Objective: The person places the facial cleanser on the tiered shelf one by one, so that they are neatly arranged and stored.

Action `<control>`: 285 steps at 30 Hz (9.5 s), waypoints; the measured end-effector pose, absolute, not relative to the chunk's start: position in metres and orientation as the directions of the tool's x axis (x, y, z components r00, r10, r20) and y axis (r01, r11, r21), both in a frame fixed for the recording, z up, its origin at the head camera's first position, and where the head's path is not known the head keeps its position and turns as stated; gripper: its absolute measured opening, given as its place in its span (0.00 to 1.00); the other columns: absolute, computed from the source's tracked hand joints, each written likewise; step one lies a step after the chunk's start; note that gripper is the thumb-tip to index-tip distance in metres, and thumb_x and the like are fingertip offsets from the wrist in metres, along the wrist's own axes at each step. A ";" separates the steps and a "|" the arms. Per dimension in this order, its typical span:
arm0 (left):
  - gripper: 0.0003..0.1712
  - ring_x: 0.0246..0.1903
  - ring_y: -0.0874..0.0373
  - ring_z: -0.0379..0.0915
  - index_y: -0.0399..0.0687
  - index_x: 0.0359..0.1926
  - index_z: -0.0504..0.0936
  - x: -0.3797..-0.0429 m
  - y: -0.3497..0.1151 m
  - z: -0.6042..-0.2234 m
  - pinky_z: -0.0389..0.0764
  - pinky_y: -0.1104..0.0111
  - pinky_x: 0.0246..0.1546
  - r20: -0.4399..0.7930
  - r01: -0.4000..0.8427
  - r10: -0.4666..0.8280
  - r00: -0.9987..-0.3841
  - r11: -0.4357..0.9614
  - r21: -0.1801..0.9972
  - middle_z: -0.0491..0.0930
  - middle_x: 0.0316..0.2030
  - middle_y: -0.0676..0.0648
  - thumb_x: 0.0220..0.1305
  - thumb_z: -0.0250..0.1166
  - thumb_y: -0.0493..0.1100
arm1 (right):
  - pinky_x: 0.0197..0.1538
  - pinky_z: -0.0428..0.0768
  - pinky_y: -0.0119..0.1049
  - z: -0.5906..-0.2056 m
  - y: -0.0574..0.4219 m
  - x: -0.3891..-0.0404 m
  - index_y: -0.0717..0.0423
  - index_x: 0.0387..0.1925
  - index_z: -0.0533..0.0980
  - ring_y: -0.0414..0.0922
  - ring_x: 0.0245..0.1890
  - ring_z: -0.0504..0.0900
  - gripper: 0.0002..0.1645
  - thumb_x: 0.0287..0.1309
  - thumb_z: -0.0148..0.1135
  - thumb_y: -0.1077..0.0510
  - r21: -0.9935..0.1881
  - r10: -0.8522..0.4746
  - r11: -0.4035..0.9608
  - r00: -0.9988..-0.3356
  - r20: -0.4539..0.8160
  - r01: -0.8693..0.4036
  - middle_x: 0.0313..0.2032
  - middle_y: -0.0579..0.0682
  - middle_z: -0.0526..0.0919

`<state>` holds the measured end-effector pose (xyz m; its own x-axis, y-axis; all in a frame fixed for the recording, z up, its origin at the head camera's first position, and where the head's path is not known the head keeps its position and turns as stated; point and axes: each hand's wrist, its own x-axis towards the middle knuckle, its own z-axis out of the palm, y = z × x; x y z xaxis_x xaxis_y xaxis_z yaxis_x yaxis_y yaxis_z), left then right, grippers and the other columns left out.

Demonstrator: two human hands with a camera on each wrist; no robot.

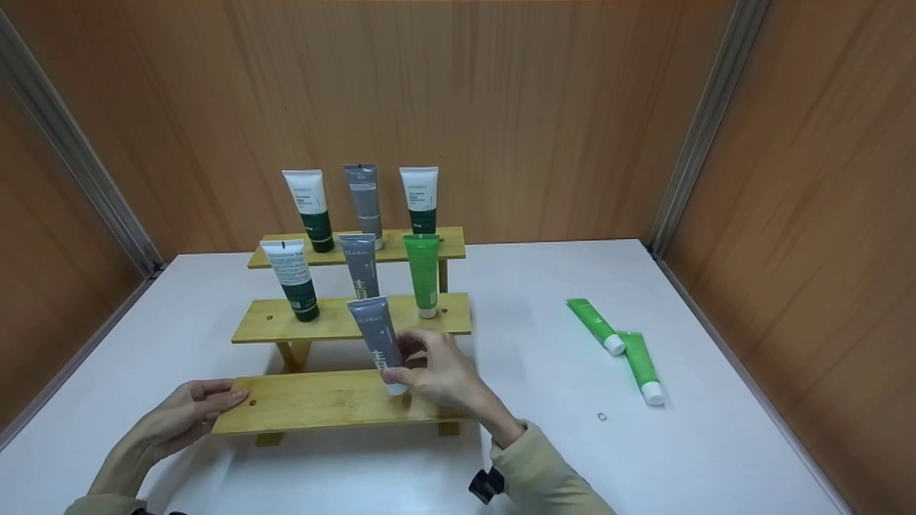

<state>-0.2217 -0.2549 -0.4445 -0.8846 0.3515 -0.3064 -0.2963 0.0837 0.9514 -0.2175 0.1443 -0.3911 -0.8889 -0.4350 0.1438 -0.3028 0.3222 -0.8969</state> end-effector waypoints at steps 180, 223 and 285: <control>0.43 0.44 0.61 0.86 0.20 0.70 0.56 -0.221 -0.253 -0.446 0.87 0.69 0.49 -0.322 -0.299 0.310 -0.895 0.119 0.947 0.86 0.45 0.49 0.70 0.65 0.46 | 0.63 0.79 0.52 -0.466 0.387 -0.255 0.62 0.63 0.76 0.66 0.65 0.74 0.24 0.69 0.61 0.57 -0.667 -0.003 0.745 -1.000 0.029 -0.022 0.66 0.67 0.74; 0.41 0.43 0.61 0.86 0.20 0.69 0.57 -0.221 -0.254 -0.447 0.87 0.70 0.48 -0.305 -0.286 0.333 -0.892 0.107 0.952 0.86 0.44 0.50 0.71 0.64 0.45 | 0.38 0.77 0.33 -0.463 0.382 -0.264 0.73 0.52 0.79 0.48 0.41 0.79 0.30 0.60 0.71 0.51 -0.612 -0.057 0.791 -0.992 -0.114 0.025 0.45 0.65 0.84; 0.40 0.42 0.61 0.86 0.21 0.69 0.59 -0.220 -0.253 -0.444 0.87 0.71 0.47 -0.318 -0.293 0.314 -0.895 0.124 0.948 0.87 0.44 0.50 0.70 0.65 0.45 | 0.47 0.79 0.24 -0.404 0.314 -0.225 0.77 0.64 0.67 0.39 0.47 0.81 0.29 0.74 0.56 0.57 -0.811 -0.190 0.557 -0.978 0.083 -0.177 0.53 0.67 0.81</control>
<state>-0.2198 -0.2526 -0.4439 -0.8949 0.3135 -0.3176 -0.2931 0.1237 0.9480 -0.2255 0.3138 -0.4038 -0.9782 -0.1903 0.0825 -0.1768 0.5572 -0.8113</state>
